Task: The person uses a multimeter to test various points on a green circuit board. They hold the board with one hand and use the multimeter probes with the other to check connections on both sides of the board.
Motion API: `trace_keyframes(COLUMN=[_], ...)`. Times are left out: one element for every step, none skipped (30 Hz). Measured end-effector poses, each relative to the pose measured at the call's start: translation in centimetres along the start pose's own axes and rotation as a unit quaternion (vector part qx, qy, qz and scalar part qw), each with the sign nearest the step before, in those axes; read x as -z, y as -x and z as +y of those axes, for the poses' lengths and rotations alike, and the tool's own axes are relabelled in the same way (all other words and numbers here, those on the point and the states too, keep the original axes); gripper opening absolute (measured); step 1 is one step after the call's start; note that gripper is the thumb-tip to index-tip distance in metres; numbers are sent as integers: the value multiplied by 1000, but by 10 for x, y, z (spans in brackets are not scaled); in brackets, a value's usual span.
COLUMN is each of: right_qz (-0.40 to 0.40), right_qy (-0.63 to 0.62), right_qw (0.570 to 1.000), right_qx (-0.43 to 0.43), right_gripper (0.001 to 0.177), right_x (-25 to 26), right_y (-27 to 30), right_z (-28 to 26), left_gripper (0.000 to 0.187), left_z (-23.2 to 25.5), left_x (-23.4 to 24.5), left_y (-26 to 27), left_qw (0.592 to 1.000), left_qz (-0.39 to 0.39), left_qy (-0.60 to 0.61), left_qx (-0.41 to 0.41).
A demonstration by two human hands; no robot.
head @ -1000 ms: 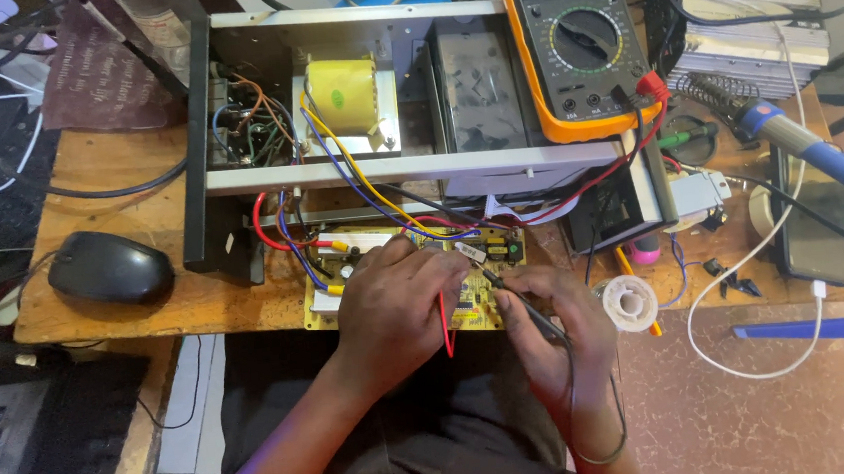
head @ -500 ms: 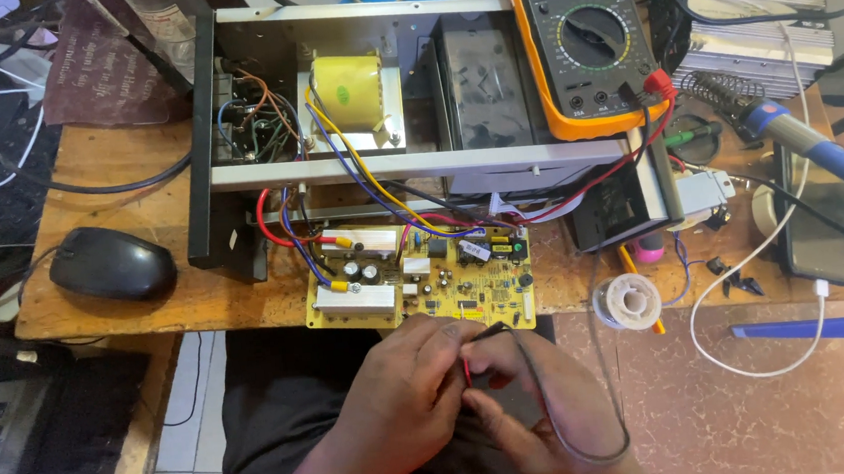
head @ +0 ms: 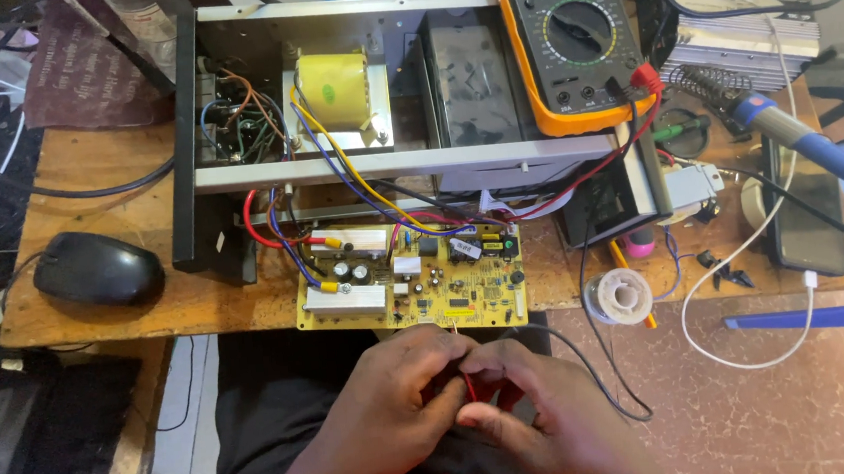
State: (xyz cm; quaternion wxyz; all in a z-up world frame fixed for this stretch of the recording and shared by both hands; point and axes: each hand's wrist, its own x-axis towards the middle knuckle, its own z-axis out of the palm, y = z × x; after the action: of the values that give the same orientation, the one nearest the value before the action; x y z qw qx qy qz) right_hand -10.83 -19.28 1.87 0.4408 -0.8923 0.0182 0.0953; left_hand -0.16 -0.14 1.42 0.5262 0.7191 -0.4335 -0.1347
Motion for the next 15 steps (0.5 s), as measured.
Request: trace_keyframes(right_qz=[-1, 6, 11, 10, 12, 13, 14, 58, 101, 100, 190, 279, 278, 290, 303], right_qy=[0, 23, 42, 39, 48, 56, 57, 91, 122, 122, 107, 90, 89, 82, 75], right_qw=[1000, 1000, 999, 999, 998, 998, 998, 994, 987, 988, 975, 953, 954, 951, 947], right_qx=[2, 11, 19, 18, 25, 31, 32, 14, -5, -4, 33, 70, 69, 73, 79], right_gripper=[43, 29, 17, 17, 31, 49, 49, 47, 46, 46, 31, 17, 17, 15, 12], right_x=[4, 7, 8, 13, 19, 25, 29, 32, 34, 30, 27, 23, 20, 17, 15], right_y=[0, -1, 0, 3, 5, 7, 6, 5, 4, -1, -8, -15, -22, -30, -39], right_z=[-1, -2, -3, 0, 4, 7, 10, 13, 16, 19, 23, 26, 31, 36, 41], left_gripper=[16, 22, 29, 29, 43, 57, 57, 42, 28, 28, 25, 22, 22, 18, 14], left_z=[-2, -5, -7, -12, -18, -23, -22, -21, -19, -14, -10, -6, -11, -17, -24], left_x=[0, 1, 1, 2, 1, 1, 5, 9, 14, 16, 18, 21, 18, 16, 14], left_y=[0, 1, 3, 8, 10, 11, 6, 0, -4, -8, -14, -20, -24, -29, -35], left_qw=[1000, 1000, 1000, 999, 996, 985, 985, 979, 969, 969, 975, 978, 978, 983, 986], left_qz=[2, -10, -23, -24, -12, 0, 1, 46, 89, 90, 111, 133, 132, 119, 107], left_qy=[-1, -6, -11, -12, -93, -173, -173, -198, -221, -222, -182, -141, -140, -116, -92], left_qx=[0, 6, 15, 18, 6, -7, -8, -35, -61, -59, -68, -77, -75, -78, -83])
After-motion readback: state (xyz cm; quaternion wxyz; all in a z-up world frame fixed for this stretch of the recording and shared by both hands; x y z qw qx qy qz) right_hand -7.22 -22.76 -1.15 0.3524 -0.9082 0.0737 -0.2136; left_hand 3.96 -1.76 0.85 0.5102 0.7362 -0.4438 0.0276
